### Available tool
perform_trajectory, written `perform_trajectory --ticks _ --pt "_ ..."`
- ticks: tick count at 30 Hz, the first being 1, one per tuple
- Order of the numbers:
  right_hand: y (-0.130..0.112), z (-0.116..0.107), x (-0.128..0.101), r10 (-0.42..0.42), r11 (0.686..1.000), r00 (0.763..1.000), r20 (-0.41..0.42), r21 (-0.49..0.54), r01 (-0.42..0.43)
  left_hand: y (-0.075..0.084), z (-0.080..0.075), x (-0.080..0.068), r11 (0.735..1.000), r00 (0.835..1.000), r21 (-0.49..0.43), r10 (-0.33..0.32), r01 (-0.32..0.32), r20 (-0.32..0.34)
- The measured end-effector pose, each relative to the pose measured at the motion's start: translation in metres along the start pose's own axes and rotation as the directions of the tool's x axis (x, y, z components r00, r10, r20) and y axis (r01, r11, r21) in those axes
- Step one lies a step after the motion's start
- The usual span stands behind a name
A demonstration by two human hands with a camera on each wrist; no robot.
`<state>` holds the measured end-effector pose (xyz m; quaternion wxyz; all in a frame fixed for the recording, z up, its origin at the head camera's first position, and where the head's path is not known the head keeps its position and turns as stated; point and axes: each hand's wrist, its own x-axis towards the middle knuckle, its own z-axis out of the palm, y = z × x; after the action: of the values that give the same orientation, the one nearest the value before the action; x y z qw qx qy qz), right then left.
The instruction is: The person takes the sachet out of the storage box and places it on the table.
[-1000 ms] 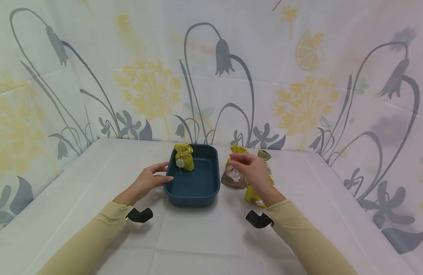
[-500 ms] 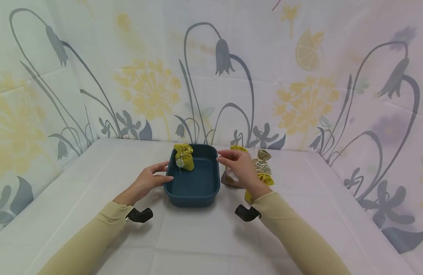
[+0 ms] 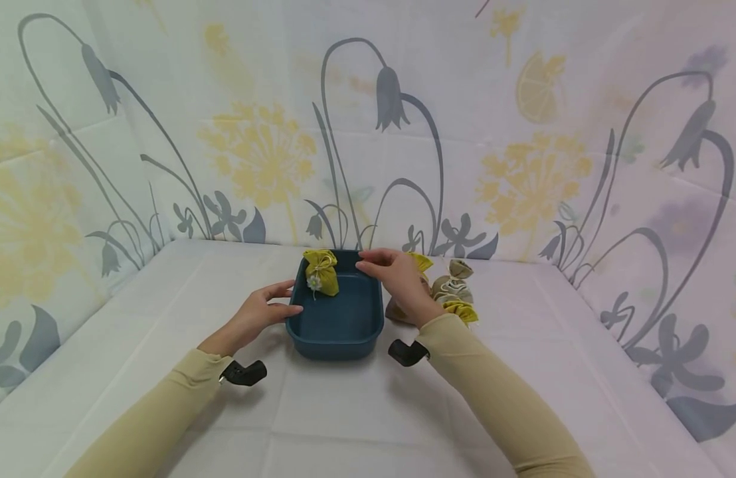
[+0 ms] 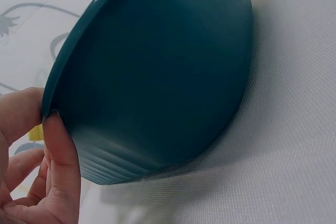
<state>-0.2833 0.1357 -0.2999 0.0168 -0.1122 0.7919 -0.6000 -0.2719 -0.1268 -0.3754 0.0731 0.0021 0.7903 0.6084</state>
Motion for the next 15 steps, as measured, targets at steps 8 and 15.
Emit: perform_trajectory --ticks 8,15 --pt "-0.005 0.013 0.016 0.014 0.998 1.0 0.011 0.057 -0.015 0.001 0.0 -0.001 1.0 1.0 -0.007 0.007 -0.006 0.011" --pt "-0.01 0.022 0.031 0.041 0.998 0.999 0.013 0.055 -0.042 0.003 -0.001 -0.002 1.0 1.0 -0.013 0.011 -0.01 0.012"
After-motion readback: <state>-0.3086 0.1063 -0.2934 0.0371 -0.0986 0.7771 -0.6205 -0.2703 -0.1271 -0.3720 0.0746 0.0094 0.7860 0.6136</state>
